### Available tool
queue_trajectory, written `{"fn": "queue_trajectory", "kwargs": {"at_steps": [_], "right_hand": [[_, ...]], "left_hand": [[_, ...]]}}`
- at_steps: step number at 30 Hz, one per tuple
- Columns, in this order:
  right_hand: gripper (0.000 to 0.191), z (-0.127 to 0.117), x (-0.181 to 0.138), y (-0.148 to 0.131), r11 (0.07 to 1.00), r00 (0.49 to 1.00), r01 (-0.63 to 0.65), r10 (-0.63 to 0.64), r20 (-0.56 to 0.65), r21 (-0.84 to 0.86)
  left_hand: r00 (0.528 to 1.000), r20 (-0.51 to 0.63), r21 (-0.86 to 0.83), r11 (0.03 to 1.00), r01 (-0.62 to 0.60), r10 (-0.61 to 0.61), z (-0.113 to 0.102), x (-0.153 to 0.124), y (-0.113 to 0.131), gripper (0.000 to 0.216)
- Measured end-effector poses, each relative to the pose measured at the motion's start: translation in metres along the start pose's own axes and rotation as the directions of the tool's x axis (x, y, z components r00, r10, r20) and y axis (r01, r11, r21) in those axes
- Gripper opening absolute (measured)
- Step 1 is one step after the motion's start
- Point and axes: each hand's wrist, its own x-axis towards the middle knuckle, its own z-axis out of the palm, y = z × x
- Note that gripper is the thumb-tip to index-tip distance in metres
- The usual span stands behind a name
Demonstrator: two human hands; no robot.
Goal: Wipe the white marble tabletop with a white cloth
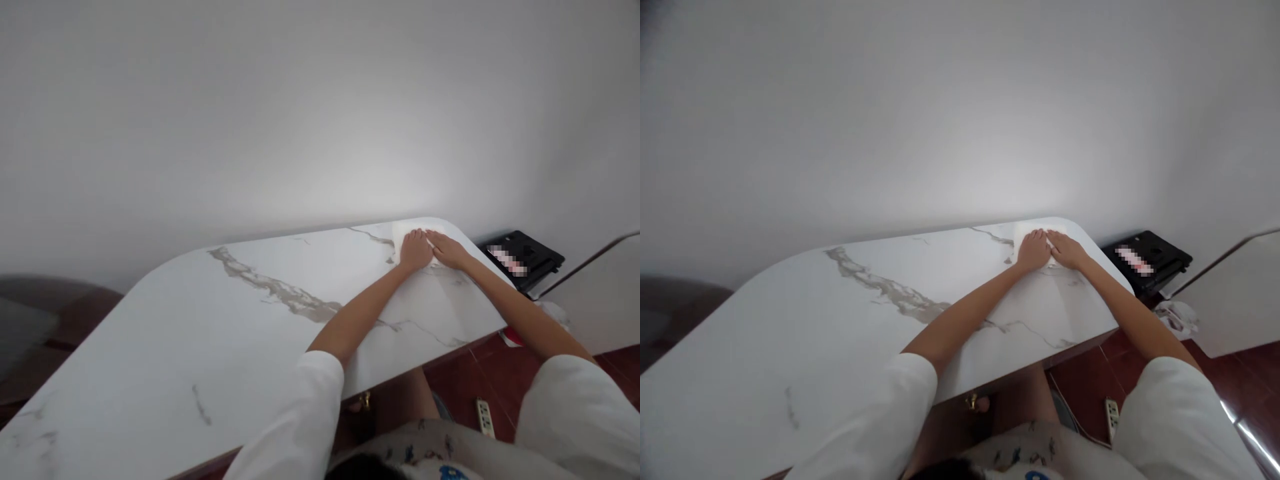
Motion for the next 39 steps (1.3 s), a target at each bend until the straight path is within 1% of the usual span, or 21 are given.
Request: {"fn": "queue_trajectory", "kwargs": {"at_steps": [5, 8, 10, 12, 14, 16, 18, 20, 22, 25, 29, 32, 34, 36, 39], "right_hand": [[0.057, -0.023, -0.074, -0.028, 1.000, 0.999, 0.023, -0.023, -0.030, -0.003], [0.057, -0.039, -0.124, -0.040, 0.999, 0.999, 0.032, -0.032, -0.028, -0.002], [0.057, -0.050, -0.155, -0.042, 1.000, 0.999, 0.030, -0.030, -0.012, -0.005], [0.057, -0.058, -0.180, -0.038, 1.000, 1.000, 0.020, -0.020, 0.004, -0.007], [0.059, -0.062, -0.196, -0.026, 1.000, 1.000, -0.011, 0.011, 0.014, -0.007], [0.061, -0.063, -0.202, -0.010, 0.998, 0.998, -0.066, 0.066, 0.020, -0.006], [0.062, -0.061, -0.197, 0.008, 0.992, 0.992, -0.123, 0.123, 0.026, -0.002], [0.062, -0.057, -0.184, 0.025, 0.987, 0.987, -0.159, 0.159, 0.034, 0.006], [0.061, -0.054, -0.163, 0.040, 0.985, 0.985, -0.170, 0.170, 0.036, 0.017], [0.061, -0.046, -0.124, 0.056, 0.988, 0.989, -0.149, 0.148, 0.024, 0.026], [0.058, -0.029, -0.060, 0.071, 0.990, 0.990, -0.142, 0.142, 0.016, 0.001], [0.057, -0.014, -0.011, 0.078, 0.988, 0.989, -0.151, 0.151, 0.010, -0.021], [0.057, -0.004, 0.019, 0.078, 0.991, 0.991, -0.131, 0.131, 0.002, -0.017], [0.057, 0.005, 0.045, 0.069, 0.995, 0.995, -0.100, 0.100, -0.014, -0.002], [0.056, 0.017, 0.080, 0.038, 0.999, 0.998, -0.048, 0.049, -0.035, 0.023]], "left_hand": [[0.999, -0.005, -0.106, 0.993, 0.053, -0.054, -0.011, -0.050, 0.048, 0.044], [0.997, 0.051, -0.178, 0.982, 0.065, -0.056, -0.018, -0.081, 0.082, 0.047], [0.995, 0.097, -0.222, 0.973, 0.056, -0.036, -0.021, -0.098, 0.103, 0.049], [0.993, 0.118, -0.260, 0.965, 0.032, -0.002, -0.021, -0.107, 0.123, 0.051], [0.993, 0.113, -0.291, 0.957, 0.007, 0.028, -0.017, -0.105, 0.139, 0.053], [0.994, 0.097, -0.313, 0.950, -0.015, 0.048, -0.009, -0.093, 0.150, 0.054], [0.995, 0.085, -0.325, 0.946, -0.014, 0.044, 0.002, -0.074, 0.157, 0.052], [0.997, 0.071, -0.324, 0.946, 0.002, 0.022, 0.013, -0.052, 0.158, 0.049], [0.999, 0.049, -0.312, 0.950, 0.016, 0.000, 0.022, -0.029, 0.152, 0.046], [1.000, 0.011, -0.277, 0.961, 0.012, -0.010, 0.033, 0.003, 0.129, 0.042], [0.999, -0.018, -0.195, 0.980, -0.038, 0.036, 0.043, 0.045, 0.080, 0.033], [0.997, -0.041, -0.139, 0.988, -0.068, 0.063, 0.048, 0.073, 0.040, 0.030], [0.997, -0.054, -0.106, 0.992, -0.064, 0.059, 0.048, 0.085, 0.015, 0.031], [0.996, -0.056, -0.073, 0.995, -0.068, 0.064, 0.044, 0.089, -0.012, 0.033], [0.997, -0.042, -0.036, 0.998, -0.059, 0.057, 0.028, 0.080, -0.057, 0.034]]}}
